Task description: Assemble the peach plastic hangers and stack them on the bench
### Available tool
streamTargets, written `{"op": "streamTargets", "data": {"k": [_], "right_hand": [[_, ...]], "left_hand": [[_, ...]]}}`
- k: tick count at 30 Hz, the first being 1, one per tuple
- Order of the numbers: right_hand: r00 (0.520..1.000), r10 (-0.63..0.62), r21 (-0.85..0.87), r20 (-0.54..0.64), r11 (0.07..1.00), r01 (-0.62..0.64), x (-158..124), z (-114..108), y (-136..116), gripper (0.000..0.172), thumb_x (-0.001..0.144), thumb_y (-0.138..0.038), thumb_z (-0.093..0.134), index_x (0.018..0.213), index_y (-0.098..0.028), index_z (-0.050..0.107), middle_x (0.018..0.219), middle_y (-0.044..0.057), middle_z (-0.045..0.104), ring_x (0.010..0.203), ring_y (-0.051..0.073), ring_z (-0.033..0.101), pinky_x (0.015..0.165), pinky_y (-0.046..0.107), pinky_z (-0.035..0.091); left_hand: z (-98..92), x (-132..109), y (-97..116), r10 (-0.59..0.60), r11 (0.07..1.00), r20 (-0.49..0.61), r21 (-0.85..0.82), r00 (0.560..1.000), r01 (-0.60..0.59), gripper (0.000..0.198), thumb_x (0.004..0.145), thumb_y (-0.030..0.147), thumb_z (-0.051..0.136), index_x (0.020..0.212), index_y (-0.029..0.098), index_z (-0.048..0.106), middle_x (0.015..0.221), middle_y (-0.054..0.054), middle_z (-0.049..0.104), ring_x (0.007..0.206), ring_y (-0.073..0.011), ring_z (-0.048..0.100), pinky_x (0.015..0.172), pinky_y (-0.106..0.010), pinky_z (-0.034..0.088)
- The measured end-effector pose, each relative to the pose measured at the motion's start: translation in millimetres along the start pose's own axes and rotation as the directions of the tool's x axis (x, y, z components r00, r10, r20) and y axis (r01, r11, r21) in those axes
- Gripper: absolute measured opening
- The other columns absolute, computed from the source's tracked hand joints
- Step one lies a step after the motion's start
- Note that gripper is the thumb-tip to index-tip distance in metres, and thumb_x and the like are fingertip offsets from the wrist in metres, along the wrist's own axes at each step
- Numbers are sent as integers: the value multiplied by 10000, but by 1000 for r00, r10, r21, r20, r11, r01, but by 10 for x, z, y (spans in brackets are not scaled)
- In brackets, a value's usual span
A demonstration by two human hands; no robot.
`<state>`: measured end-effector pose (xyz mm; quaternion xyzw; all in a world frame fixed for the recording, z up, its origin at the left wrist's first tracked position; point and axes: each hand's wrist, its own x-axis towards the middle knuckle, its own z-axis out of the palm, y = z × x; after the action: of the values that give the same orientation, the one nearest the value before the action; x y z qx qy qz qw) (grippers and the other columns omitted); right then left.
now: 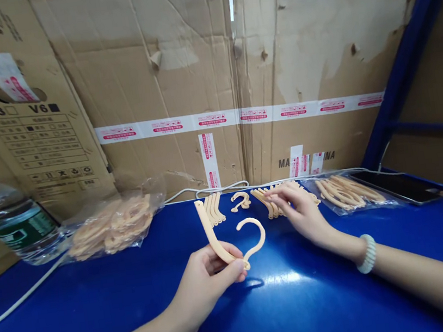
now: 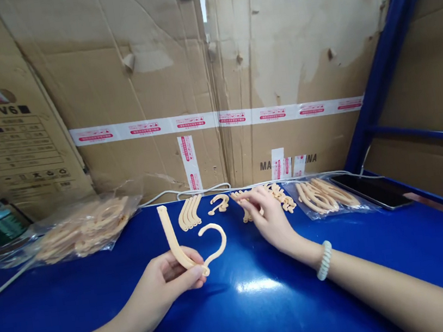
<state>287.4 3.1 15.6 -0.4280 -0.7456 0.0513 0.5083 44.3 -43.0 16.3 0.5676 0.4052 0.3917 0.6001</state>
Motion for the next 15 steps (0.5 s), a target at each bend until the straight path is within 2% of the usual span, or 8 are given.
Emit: {"op": "streamTargets", "data": {"k": [2, 4, 7, 9, 12, 15], "right_hand": [[978, 158, 194, -133, 972, -130, -30, -37, -139, 163, 960, -327, 510, 1010, -223, 626, 762, 12, 594, 683, 169, 548, 621, 291, 436], [958, 250, 357, -141, 915, -186, -78, -72, -283, 192, 949, -397, 527, 1020, -235, 601, 620, -37, 537, 571, 142, 500, 561, 267, 392], [922, 387, 572, -15, 760, -310, -158, -99, -450, 264, 880, -470, 618, 987, -229, 595, 643, -21, 604, 613, 144, 551, 587, 262, 414], [855, 505, 689, 120, 578, -438, -201, -93, -507, 326, 820, -499, 684, 951, -207, 623, 745, 20, 658, 681, 150, 577, 599, 256, 435], [727, 625, 764, 284, 310, -565, -247, -46, -520, 352, 736, -462, 780, 902, -175, 660, 734, 20, 648, 649, 118, 552, 586, 227, 439], [637, 671, 773, 380, 148, -617, -279, 15, -500, 377, 638, -346, 871, 880, -186, 629, 712, 4, 661, 613, 98, 552, 580, 206, 443]], "left_hand": [[-12, 12, -30, -2, 1000, -16, -26, 1000, 1, 271, 624, 296, 826, 769, 146, 653, 706, -24, 717, 685, -143, 653, 683, -231, 520], [-24, 22, -59, 0, 998, -22, -55, 1000, -1, 281, 621, 296, 838, 773, 149, 653, 721, -25, 723, 705, -147, 666, 698, -233, 527], [-37, 26, -79, 6, 995, -13, -95, 1000, -7, 289, 620, 300, 849, 772, 150, 654, 744, -30, 730, 720, -154, 680, 708, -241, 539], [-42, 20, -76, 8, 993, -5, -114, 1000, -9, 297, 618, 303, 855, 773, 148, 656, 753, -34, 733, 725, -159, 686, 717, -249, 546], [-46, 13, -69, 25, 992, 1, -123, 1000, -25, 289, 631, 302, 850, 775, 146, 653, 762, -36, 733, 742, -165, 693, 736, -258, 550], [-53, 18, -82, 57, 993, 10, -107, 998, -56, 269, 649, 271, 838, 781, 151, 636, 774, -33, 737, 752, -164, 700, 764, -262, 544]]}}
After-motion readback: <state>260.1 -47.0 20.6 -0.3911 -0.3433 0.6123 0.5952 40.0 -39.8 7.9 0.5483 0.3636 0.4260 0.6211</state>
